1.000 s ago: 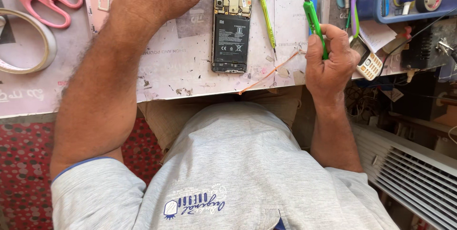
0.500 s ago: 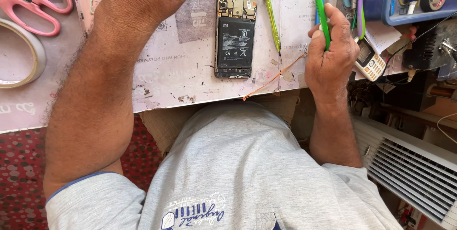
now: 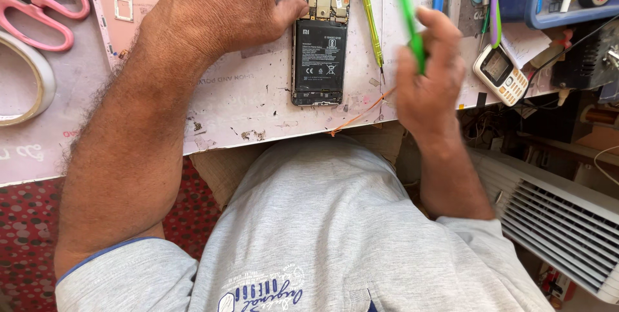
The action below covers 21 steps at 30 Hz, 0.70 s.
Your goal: The person disassembles a pink smartphone with a cracked screen. They remove the SIM tray, pry open the back cover, and use a green screwdriver to unscrew internal components. The back cover is set aside, and the internal battery and circuitry are exposed.
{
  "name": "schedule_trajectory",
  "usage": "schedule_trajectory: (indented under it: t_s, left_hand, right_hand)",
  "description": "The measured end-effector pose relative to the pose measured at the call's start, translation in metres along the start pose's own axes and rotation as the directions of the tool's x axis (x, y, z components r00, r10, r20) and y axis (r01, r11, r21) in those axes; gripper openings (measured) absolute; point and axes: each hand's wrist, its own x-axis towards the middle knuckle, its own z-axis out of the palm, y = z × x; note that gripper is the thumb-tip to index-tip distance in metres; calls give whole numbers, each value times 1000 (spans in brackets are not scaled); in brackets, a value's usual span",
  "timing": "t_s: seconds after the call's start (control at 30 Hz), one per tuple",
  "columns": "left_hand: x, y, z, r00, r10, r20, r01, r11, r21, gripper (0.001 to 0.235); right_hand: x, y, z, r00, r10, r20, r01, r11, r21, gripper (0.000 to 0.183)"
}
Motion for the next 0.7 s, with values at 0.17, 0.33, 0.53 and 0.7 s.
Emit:
schedule_trajectory:
  t_s: [0.17,0.33,0.53,0.7]
  left_hand:
    - [2,-4,4,995,49,-84,-59,992,-114,19]
    - [-1,-18,13,996,-37,-82,35,999,-34,19]
    - [0,-19,20,995,55,-79,-54,999,6,12]
    - [-2,-15,14,989,111,-98,-121,988,-98,28]
  right_hand:
    - [11,-3,16,995,-46,91,71,954,-291,32]
    - [21,17,3,999,21,30,-4,886,-464,17]
    - [15,29,-20,997,-57,-58,56,998,-17,26]
    - [24,14,-16,985,45,168,-116,888,444,30]
